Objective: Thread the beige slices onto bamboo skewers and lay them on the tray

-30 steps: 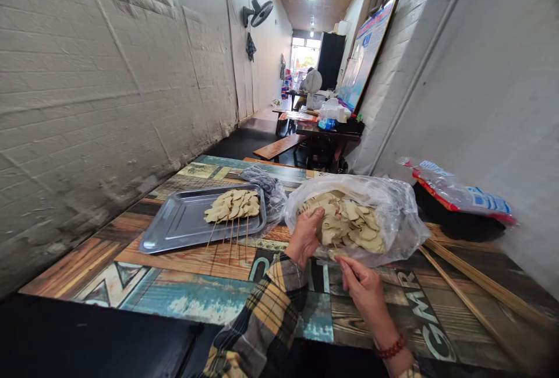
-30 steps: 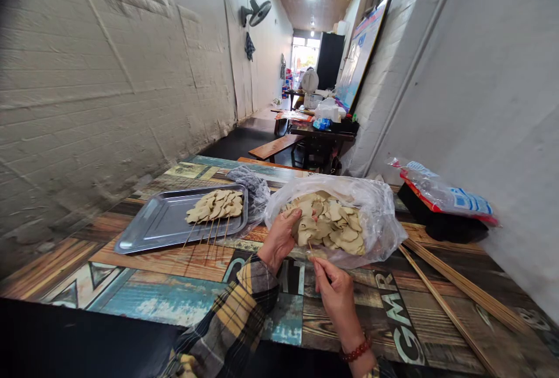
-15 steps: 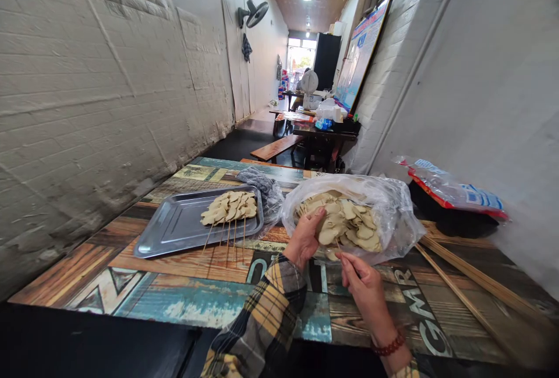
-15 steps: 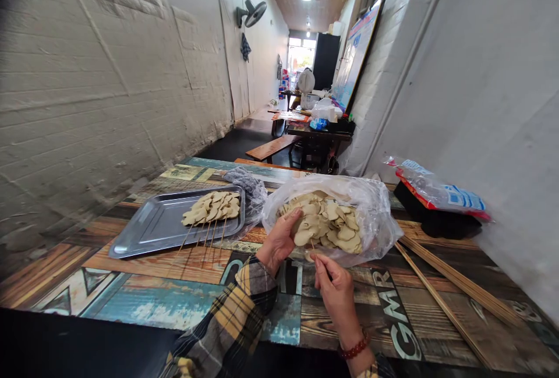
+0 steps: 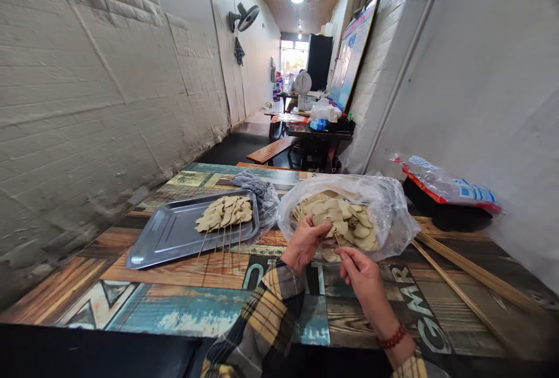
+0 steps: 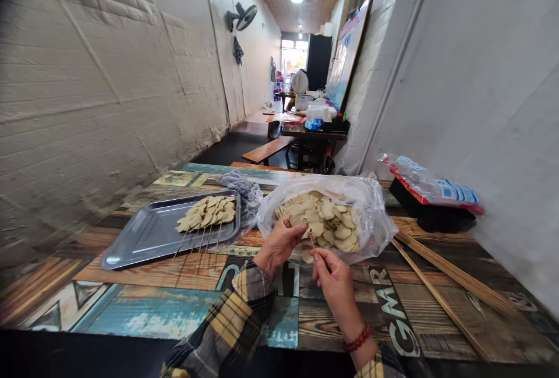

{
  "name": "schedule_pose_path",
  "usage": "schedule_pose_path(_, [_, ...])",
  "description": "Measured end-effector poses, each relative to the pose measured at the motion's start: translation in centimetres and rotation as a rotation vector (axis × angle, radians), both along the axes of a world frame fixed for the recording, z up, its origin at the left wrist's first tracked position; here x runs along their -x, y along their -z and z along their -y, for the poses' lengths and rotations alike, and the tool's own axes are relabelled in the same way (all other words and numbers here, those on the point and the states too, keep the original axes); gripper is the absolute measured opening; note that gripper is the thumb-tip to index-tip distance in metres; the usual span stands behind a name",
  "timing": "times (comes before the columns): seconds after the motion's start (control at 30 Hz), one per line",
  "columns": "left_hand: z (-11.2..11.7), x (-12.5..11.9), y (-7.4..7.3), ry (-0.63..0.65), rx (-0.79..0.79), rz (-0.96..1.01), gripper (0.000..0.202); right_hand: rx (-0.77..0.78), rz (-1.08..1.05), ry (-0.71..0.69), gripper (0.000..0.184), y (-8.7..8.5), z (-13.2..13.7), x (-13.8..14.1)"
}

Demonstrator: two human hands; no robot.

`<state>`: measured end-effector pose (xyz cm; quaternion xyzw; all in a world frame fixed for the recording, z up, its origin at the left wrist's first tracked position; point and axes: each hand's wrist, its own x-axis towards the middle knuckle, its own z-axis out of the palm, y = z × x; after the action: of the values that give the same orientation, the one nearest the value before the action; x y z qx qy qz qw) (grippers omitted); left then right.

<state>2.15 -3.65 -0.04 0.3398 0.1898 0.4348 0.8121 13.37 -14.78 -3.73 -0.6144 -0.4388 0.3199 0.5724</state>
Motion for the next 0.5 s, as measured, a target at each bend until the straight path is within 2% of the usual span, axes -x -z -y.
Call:
schedule_pose_path(0.23, [0.1,-0.2,-0.1,-0.096,-0.069,-0.065,0.055,0.056,0.026,-0.085,0.051,-1.5,-0.6,-0.9])
schedule_pose_path(0.5, [-0.1,0.1,0.5,0.058,0.084,-0.059,0.048,-0.013,-0.081,-0.046,0.044,-1.3,-1.0,-0.6])
